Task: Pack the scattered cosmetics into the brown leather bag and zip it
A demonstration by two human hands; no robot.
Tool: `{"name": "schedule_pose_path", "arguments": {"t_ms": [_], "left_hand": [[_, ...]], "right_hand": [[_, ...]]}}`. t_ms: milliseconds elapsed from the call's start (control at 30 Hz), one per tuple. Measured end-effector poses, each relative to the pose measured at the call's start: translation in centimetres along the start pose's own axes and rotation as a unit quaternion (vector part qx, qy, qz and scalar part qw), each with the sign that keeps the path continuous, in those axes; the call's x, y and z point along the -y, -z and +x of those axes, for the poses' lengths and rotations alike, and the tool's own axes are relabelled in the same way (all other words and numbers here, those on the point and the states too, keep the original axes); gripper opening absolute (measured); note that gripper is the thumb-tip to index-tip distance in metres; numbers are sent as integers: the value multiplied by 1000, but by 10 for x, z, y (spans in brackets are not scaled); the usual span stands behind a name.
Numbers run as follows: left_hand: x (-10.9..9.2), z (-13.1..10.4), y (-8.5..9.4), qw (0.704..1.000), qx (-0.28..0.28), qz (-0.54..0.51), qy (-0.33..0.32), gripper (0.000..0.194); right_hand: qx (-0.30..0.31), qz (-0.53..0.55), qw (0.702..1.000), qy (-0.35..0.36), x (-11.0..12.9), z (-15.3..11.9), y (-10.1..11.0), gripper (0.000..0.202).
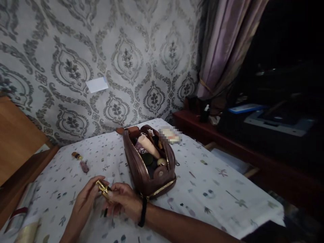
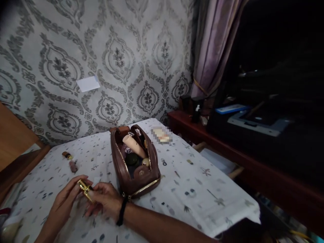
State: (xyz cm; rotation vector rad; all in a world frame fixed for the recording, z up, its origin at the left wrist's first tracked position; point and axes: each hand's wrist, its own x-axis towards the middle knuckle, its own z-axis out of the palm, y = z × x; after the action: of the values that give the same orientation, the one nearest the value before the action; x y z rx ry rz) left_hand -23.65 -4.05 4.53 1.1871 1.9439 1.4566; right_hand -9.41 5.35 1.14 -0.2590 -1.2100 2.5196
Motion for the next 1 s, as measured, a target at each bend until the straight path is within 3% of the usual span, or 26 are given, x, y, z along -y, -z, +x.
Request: {"name": "schedule_pose_path", "arguments": {"t_ms": [100, 367, 467, 600, 767, 900, 1000], "left_hand": [[2, 4, 6, 999, -14, 29, 0, 49], [9, 6, 11, 999, 19, 33, -35, 40], [10, 4, 7, 999, -3, 31, -41, 49], [2, 0, 1, 998, -44, -28, -34, 42], [-5, 0, 3, 997, 35, -33, -59, 40], [-4, 0, 3, 998, 28, -21, -50, 30], [-2, 0, 1, 998, 10, -12, -53, 33]], "right_hand": [[-16, -13, 1000, 1, 0, 2, 2, 69], [-66, -56, 995, 53, -8, 5, 5, 71], [-61, -62, 994, 60, -8, 6, 5, 68], [-89, -70, 991, 68, -1, 4, 5, 67], [-79, -114, 988, 70, 4, 4, 6, 54], [-83, -131, 985, 70, 4, 2, 6, 50], [-86, -140, 984, 67, 4, 0, 4, 48]]}}
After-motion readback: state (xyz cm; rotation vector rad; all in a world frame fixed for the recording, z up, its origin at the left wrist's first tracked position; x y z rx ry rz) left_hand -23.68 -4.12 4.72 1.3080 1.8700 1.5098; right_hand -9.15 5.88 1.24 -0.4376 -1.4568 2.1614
